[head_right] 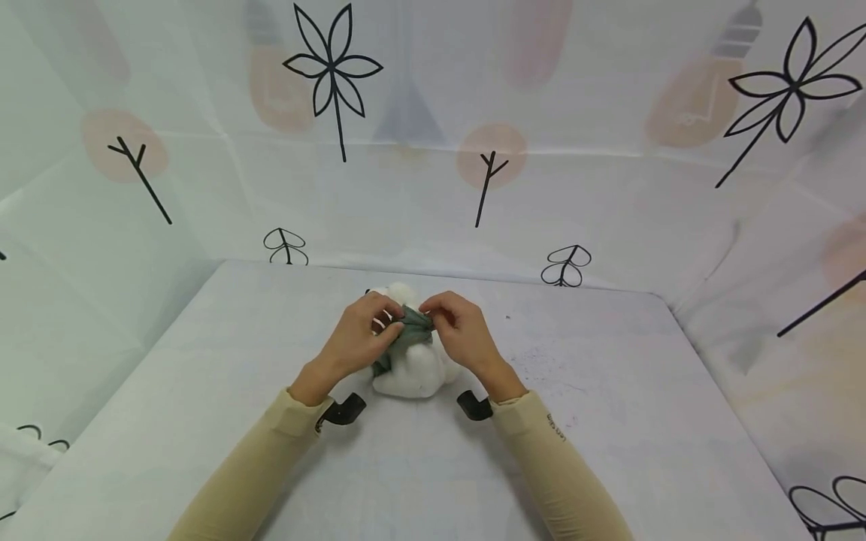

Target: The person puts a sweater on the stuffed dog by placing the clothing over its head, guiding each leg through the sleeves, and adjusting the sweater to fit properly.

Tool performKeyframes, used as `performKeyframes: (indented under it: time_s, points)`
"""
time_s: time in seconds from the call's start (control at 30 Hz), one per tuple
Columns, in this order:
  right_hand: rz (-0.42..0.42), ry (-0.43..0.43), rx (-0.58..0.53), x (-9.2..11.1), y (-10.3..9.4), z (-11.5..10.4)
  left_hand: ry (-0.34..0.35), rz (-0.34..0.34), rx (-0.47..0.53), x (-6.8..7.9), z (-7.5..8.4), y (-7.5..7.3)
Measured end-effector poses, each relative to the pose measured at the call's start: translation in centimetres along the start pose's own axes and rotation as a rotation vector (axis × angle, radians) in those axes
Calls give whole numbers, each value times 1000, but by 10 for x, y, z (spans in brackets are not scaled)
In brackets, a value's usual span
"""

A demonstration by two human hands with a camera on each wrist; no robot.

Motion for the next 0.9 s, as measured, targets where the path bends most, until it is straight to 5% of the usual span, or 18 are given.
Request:
performKeyframes:
  time_s: [0.17,0.4,0.9]
  points:
    - [-48,-1,6,-1,1,6,-19,-25,-55,0,1,5]
    - [-112,-14,78,0,0,5,13,36,-72,0,3,10]
    - [-42,-44,111,1,3,5,15,64,-29,3,3,15]
Point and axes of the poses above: each hand's wrist, its own x-axis away from the middle knuckle, its own y-axis out of the palm, z = x × y, the point moved 1 cm from there along -x, towards the middle knuckle, and after that the axes turned 14 degrees about y, right-handed, at the moved point
